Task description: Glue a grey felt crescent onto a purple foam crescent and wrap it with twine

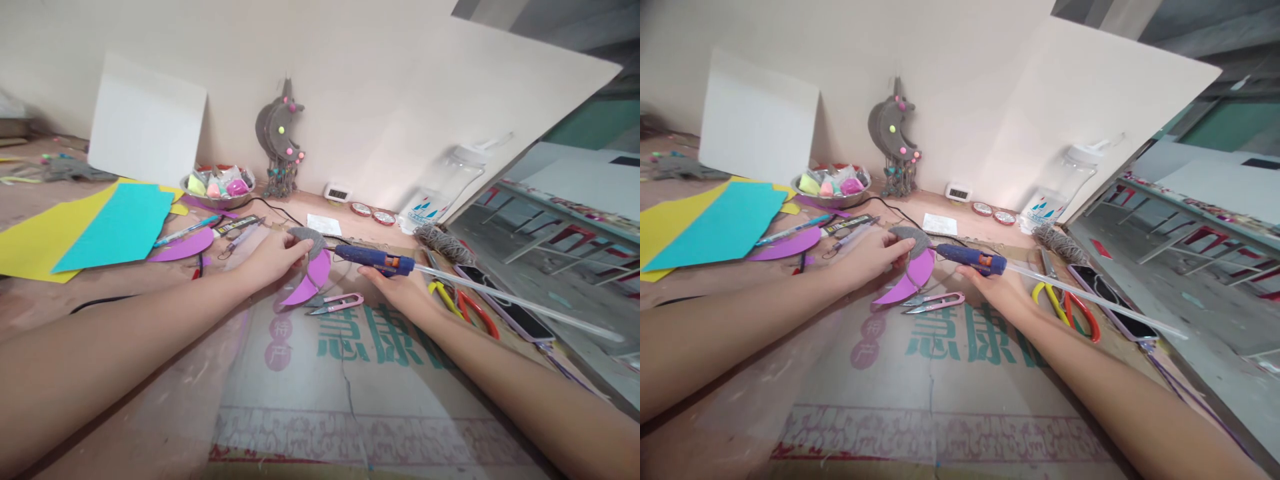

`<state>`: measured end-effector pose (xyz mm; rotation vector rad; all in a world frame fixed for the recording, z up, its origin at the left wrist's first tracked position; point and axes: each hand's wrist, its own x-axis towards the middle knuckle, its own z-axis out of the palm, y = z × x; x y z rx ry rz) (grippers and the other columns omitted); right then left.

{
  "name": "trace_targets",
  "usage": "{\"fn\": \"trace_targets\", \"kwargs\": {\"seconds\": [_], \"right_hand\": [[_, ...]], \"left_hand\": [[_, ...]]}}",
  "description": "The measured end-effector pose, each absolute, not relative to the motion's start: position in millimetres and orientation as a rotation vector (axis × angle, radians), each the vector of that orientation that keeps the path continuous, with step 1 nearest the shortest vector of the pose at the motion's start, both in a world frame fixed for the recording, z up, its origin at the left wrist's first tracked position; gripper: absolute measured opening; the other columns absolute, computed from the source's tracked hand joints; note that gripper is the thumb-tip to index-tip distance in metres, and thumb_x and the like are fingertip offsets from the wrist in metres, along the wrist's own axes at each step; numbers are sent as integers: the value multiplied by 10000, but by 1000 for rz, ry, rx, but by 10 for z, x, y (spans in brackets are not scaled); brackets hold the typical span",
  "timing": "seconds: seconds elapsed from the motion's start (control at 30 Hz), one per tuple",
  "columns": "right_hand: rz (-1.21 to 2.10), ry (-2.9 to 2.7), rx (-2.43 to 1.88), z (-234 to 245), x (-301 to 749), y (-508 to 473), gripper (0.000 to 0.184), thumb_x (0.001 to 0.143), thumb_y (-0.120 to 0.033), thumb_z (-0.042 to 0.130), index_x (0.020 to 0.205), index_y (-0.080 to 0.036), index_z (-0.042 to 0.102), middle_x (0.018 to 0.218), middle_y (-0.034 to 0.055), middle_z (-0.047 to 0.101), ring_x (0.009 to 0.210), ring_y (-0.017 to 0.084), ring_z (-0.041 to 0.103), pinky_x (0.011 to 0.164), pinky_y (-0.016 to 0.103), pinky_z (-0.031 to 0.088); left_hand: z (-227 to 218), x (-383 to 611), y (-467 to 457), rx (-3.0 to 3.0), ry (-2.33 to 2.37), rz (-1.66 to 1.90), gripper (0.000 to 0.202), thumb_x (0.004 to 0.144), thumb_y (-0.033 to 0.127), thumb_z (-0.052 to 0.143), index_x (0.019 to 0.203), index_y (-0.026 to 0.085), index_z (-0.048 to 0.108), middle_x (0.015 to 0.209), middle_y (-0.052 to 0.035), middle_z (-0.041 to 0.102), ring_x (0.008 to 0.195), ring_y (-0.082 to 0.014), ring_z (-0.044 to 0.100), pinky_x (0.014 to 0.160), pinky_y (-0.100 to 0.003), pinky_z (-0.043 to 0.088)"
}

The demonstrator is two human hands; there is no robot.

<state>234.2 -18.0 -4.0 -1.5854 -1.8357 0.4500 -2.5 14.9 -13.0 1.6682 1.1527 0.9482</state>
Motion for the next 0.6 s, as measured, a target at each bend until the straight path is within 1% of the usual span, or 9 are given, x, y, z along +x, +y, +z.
{"fn": "trace_targets", "kwargs": {"seconds": [0.27, 0.47, 0.6], "right_hand": [[385, -1843, -1631, -13, 2330, -195, 330, 759, -483, 604, 991, -264, 685, 1051, 6, 699, 1040, 259, 625, 975, 424, 463], [399, -1839, -1656, -30, 2354, -184, 297, 761, -476, 606, 936, -258, 705, 1000, 13, 714, 1006, 275, 639, 917, 418, 506], [372, -1837, -1625, -50, 2358, -170, 300, 762, -471, 608, 947, -254, 704, 994, 11, 716, 990, 270, 647, 899, 411, 517]], "left_hand": [[-136, -29, 137, 1634, 1122, 945, 382, 800, 464, 496, 559, 168, 505, 505, 17, 475, 434, -87, 412, 450, -231, 307], [-169, -31, 142, 1600, 1094, 942, 385, 807, 471, 493, 570, 168, 492, 502, 24, 452, 420, -80, 396, 429, -227, 286], [-168, -25, 152, 1602, 1077, 950, 380, 805, 462, 497, 567, 167, 484, 496, 30, 446, 414, -77, 396, 421, -222, 279]]}}
